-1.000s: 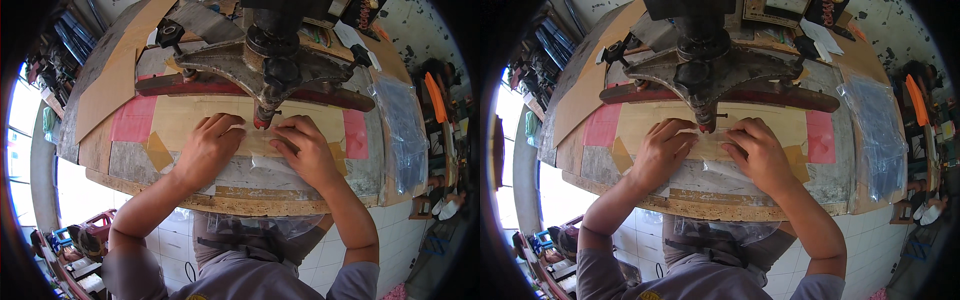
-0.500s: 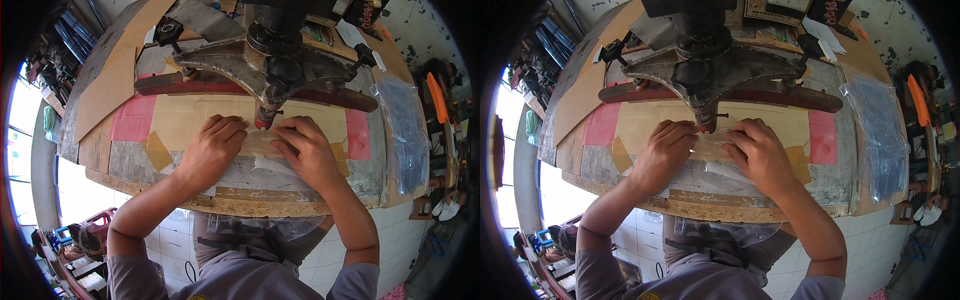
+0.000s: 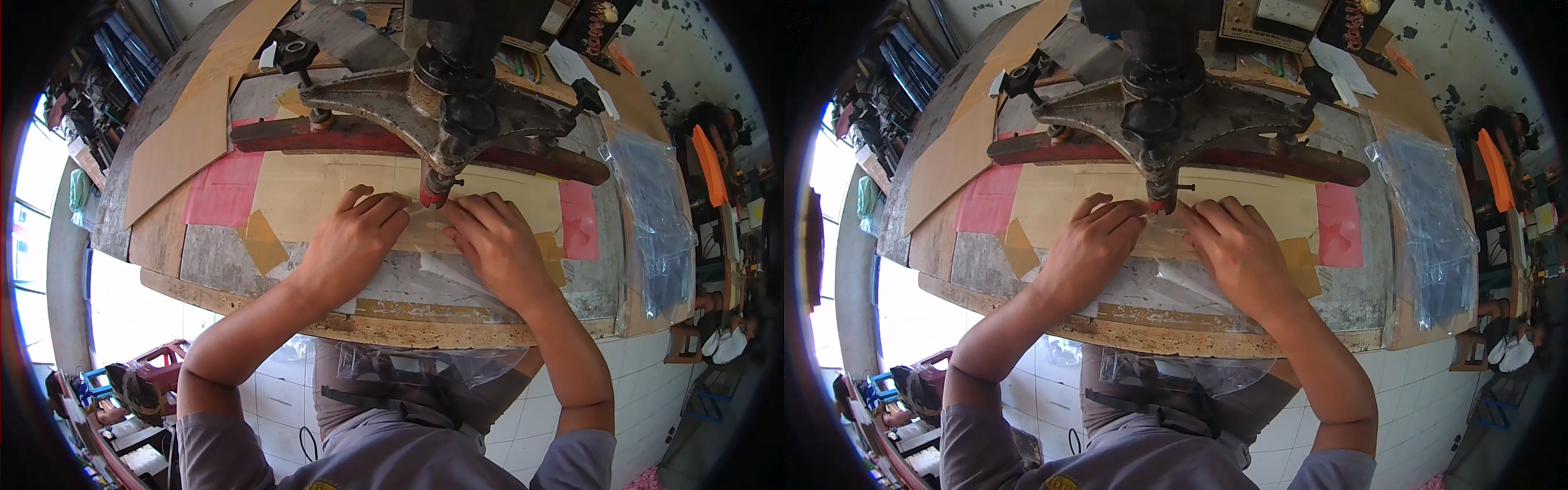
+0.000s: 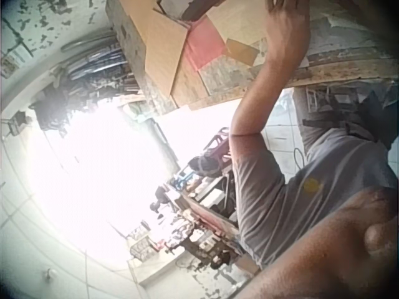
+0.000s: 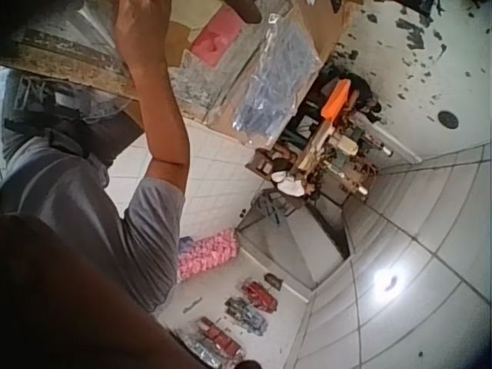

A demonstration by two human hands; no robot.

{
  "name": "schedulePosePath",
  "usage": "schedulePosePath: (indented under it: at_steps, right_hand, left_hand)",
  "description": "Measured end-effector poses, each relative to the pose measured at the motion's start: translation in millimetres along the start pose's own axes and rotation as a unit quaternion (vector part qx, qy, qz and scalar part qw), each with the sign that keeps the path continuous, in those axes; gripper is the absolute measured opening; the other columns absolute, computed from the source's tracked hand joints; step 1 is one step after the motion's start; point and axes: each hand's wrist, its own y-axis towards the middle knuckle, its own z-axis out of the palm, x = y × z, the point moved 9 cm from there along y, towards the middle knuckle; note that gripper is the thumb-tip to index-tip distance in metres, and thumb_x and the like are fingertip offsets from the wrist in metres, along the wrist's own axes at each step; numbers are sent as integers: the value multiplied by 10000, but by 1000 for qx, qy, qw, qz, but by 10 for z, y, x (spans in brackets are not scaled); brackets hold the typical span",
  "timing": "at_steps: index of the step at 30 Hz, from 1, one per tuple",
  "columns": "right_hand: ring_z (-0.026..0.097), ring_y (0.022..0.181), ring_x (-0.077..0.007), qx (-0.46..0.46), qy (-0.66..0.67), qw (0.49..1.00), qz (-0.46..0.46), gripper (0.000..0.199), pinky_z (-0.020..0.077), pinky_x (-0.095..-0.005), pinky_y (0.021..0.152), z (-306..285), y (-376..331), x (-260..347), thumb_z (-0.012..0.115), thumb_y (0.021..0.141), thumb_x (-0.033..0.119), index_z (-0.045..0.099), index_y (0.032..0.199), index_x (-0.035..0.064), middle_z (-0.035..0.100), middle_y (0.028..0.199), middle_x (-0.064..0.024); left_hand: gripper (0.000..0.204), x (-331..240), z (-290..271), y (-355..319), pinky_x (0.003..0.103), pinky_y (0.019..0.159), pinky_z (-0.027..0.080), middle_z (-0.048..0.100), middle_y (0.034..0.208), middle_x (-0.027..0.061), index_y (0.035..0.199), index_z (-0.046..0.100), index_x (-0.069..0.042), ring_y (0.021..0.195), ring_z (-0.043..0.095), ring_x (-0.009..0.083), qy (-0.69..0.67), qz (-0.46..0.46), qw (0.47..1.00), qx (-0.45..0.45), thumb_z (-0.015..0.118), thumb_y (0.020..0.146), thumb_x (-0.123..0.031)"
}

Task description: The person aligns a plastic bag on a wooden workbench, uses a mechanical heat sealer to bond the edges by applying pressure, and folds the plastic sheet.

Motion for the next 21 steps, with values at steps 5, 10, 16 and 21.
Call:
schedulePosePath:
  at_steps: [5,10,16,21]
  right_hand:
    - [601,1084,-253,38,-46,998,-12,360,522,-401,936,30,37,59,681,904,105,709,1262,71,604,1134,-58]
    - [592,1109,-267,66,-73,995,-26,390,523,-412,961,78,45,44,649,904,96,705,1290,88,583,1178,-72]
    - [589,1113,-273,78,-103,991,-42,417,520,-416,983,74,82,84,652,889,63,707,1301,97,571,1177,-93]
    - [578,1147,-290,102,-88,990,-30,512,508,-437,1004,121,70,48,656,892,53,659,1397,137,551,1232,-108]
  left_hand:
    - [254,-14,11,-21,420,1089,462,697,1274,105,1101,680,-13,1153,677,262,19,7,1000,17,659,853,-61]
    - [264,-9,32,-14,415,1063,466,689,1281,104,1107,669,-20,1142,670,263,14,12,1000,20,660,847,-61]
    - [227,12,2,-15,408,1032,474,695,1260,98,1077,678,-20,1124,668,260,3,-6,1000,17,672,851,-45]
    - [171,16,-30,-51,418,1013,485,711,1229,91,1045,719,-30,1122,666,259,3,-21,999,-23,701,877,-59]
